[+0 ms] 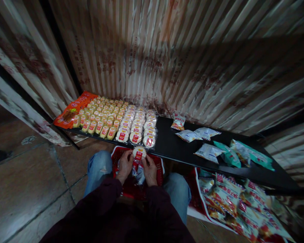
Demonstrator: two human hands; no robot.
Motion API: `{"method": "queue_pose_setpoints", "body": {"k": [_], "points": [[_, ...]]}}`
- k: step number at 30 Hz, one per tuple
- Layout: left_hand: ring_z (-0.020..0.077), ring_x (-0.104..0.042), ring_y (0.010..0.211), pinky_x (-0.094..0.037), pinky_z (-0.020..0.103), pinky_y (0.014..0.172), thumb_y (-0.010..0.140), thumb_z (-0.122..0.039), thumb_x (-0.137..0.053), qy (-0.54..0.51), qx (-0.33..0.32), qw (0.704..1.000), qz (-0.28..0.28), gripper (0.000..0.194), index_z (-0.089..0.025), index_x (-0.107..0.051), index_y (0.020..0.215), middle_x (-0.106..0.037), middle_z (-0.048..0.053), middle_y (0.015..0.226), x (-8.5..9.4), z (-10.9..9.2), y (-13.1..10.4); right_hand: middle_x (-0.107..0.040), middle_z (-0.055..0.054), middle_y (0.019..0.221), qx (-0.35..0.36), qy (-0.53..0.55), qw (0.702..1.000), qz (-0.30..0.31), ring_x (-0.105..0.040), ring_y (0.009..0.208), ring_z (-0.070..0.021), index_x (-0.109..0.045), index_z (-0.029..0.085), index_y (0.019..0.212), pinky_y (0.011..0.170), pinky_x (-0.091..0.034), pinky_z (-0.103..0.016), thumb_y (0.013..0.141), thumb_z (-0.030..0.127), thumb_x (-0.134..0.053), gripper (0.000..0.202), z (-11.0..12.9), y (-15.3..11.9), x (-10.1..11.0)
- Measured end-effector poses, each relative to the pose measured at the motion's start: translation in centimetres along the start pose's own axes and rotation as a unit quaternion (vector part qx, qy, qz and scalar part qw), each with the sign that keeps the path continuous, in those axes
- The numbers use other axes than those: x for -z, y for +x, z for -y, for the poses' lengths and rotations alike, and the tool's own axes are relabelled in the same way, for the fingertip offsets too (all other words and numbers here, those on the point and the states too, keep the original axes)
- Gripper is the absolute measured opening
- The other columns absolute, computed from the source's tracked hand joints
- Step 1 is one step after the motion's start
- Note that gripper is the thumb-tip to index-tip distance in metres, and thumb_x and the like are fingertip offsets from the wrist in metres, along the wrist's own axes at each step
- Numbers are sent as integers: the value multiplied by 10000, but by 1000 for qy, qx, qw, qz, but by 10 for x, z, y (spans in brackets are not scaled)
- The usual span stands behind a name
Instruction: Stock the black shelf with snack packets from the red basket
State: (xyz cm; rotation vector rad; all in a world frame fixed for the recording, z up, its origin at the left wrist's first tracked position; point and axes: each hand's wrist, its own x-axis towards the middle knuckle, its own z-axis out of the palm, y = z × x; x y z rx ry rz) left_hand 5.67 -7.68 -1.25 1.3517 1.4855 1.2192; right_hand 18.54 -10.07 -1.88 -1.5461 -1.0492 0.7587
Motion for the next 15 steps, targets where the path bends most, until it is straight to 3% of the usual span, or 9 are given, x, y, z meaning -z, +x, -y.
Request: {"method": "queue_pose_setpoints", "body": {"k": [10,15], "points": [[169,-616,879,-486,319,820,834,-181,-502,71,-56,996,-21,169,-180,-611,963,-663,55,942,5,-16,28,-700,-109,1041,60,-153,986,10,-647,902,-217,-637,165,1125,824,-478,-331,831,442,-494,428,26,27,-11],[168,-617,874,-501,324,808,835,-163,-505,103,-90,990,-40,205,-183,-586,1022,-649,55,952,4,-23,38,-713,-108,1006,77,-179,981,8,-659,887,-208,-639,150,1103,801,-480,-311,856,423,-465,408,35,41,-18]]}}
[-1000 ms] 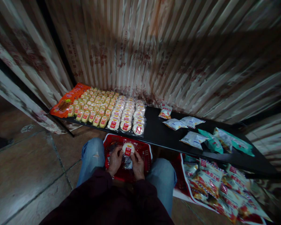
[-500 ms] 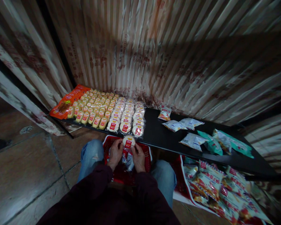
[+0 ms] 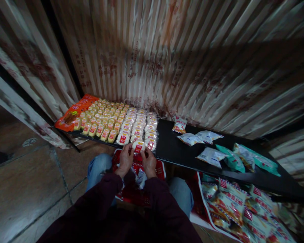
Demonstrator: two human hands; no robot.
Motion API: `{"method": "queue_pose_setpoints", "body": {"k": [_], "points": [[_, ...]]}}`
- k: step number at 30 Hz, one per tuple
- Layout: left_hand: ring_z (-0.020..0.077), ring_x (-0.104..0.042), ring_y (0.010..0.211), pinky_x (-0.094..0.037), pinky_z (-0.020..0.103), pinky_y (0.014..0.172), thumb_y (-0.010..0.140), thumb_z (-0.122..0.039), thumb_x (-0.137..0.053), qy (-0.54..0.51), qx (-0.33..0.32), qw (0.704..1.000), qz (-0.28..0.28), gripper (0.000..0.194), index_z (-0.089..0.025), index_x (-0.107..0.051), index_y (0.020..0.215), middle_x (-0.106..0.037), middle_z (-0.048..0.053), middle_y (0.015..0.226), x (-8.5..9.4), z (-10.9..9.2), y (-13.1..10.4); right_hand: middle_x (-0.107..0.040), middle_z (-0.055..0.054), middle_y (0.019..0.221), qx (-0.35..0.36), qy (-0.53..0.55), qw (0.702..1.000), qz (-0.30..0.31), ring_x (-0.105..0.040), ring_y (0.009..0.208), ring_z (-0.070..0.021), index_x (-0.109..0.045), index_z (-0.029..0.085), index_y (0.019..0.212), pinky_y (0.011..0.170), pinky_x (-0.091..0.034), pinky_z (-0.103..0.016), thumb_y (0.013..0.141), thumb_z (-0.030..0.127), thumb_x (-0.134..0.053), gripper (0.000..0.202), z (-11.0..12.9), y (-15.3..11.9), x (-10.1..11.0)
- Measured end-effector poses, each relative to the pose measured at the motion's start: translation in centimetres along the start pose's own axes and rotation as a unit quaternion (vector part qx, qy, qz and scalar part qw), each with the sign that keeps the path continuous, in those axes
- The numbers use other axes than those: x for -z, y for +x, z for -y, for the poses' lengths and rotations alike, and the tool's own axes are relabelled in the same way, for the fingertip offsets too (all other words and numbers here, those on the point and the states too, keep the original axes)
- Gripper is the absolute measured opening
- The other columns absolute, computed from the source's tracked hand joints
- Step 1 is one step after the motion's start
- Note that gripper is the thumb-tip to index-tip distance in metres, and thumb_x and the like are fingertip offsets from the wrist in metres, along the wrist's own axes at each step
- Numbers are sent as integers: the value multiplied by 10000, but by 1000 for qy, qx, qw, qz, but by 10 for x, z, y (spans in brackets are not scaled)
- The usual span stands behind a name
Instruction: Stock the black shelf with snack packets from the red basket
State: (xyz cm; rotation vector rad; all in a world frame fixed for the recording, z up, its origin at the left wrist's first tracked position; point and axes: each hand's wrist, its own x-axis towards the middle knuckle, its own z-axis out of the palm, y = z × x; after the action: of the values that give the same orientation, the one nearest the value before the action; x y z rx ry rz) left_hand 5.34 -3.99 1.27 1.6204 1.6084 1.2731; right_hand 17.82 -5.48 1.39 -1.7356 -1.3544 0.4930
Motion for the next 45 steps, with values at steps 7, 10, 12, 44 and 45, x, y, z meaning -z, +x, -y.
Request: {"method": "queue_pose_setpoints", "body": {"k": [7,10,12,44,45], "points": [[193,-597,964,-510,365,874,833,-127,-493,53,-60,996,-31,265,-184,-540,1088,-623,78,1028,-6,1,7,-721,-82,961,-3,-20,1000,15,-663,845,-203,-642,176,1055,761,-478,-296,857,406,-478,345,3,17,-4],[227,-552,1078,-485,408,942,824,-107,-499,104,-75,991,-33,332,-163,-518,1151,-595,107,1102,-7,2,7,-720,-83,957,7,-24,1000,16,-663,842,-203,-644,173,1040,760,-479,-298,861,375,-476,318,1,21,-6],[243,-521,1130,-466,430,977,829,-109,-501,134,-93,986,-35,370,-154,-500,1196,-567,123,1150,-8,2,6,-721,-83,956,17,-23,999,14,-664,845,-201,-646,177,1031,767,-482,-300,862,357,-477,299,-1,22,-7],[279,-422,1275,-425,500,1018,872,-168,-503,234,-234,943,-16,261,-166,-550,1129,-495,154,1318,-28,6,13,-231,-86,1547,125,-233,963,-54,-49,1424,-329,-453,216,1373,1060,-258,-568,944,336,-311,468,-28,48,0],[278,-425,1273,-424,497,1019,872,-166,-501,235,-237,942,-16,255,-167,-554,1122,-499,150,1314,-28,6,14,-240,-85,1544,134,-241,960,-48,-53,1426,-326,-455,215,1372,1061,-261,-562,944,333,-318,465,-28,50,0]]}}
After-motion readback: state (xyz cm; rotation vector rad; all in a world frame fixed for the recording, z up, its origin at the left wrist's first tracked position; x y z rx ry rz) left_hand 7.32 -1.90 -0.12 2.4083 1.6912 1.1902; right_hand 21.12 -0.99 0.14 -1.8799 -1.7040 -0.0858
